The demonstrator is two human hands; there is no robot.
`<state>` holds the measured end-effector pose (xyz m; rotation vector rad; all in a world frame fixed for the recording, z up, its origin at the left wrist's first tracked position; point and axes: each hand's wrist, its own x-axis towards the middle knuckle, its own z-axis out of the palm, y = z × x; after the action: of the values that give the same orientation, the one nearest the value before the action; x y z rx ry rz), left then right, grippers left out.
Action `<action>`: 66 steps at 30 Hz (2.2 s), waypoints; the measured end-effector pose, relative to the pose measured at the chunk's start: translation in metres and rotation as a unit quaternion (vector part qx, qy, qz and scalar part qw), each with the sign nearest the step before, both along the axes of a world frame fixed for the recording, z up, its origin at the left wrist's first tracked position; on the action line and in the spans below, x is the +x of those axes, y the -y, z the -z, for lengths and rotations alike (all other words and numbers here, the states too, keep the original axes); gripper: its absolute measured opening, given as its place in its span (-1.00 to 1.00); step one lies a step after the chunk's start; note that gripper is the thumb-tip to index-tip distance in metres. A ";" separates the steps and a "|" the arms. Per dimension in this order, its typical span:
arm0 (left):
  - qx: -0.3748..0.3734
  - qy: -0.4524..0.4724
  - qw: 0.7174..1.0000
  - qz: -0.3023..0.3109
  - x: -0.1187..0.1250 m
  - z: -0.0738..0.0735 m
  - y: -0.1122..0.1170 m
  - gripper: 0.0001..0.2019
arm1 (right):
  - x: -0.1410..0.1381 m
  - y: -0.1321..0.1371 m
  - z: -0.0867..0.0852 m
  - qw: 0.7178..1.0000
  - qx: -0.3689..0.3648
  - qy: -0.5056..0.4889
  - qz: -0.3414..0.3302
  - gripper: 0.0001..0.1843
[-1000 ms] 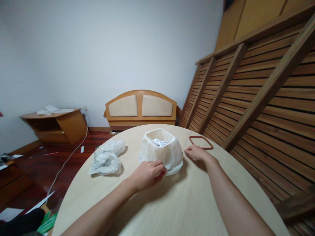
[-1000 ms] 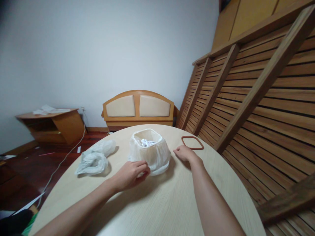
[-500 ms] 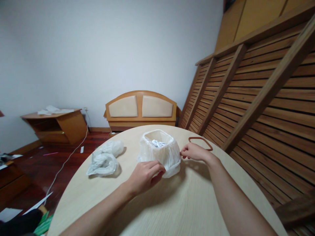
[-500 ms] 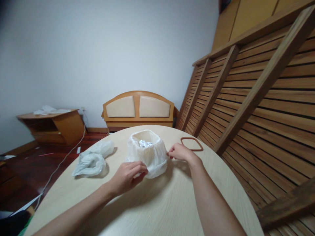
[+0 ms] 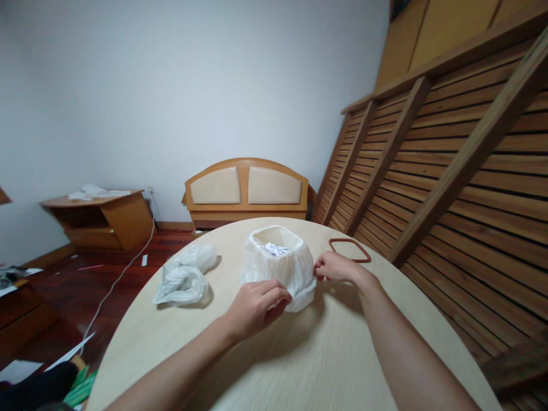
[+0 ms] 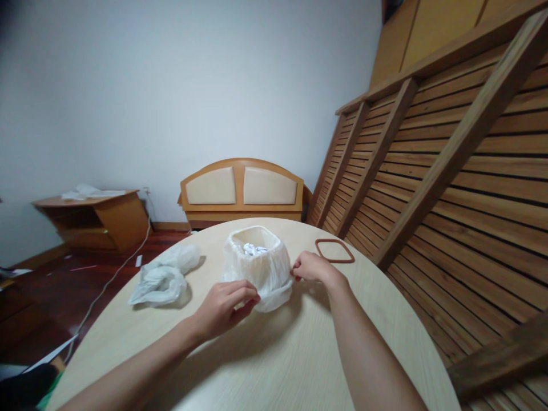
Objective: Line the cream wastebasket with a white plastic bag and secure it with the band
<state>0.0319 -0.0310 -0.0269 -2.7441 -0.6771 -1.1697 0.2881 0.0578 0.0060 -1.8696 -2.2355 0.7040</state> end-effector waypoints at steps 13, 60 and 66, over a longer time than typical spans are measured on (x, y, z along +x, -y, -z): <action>0.005 0.077 0.978 -0.192 -0.018 0.006 -0.022 -0.60 | -0.010 0.012 -0.031 0.971 0.204 -0.061 0.108 -0.83; 0.114 0.083 0.988 -0.059 -0.001 -0.007 0.001 -0.77 | 0.014 0.072 -0.083 0.928 0.353 0.056 0.105 -0.86; 0.130 0.075 0.987 -0.052 -0.001 -0.005 0.003 -0.76 | 0.015 0.068 -0.078 0.929 0.325 0.122 0.126 -0.72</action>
<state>0.0314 -0.0337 -0.0216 -2.3977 -0.6244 -1.3451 0.3035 -0.0103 0.0837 -1.8851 -1.9414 -0.3031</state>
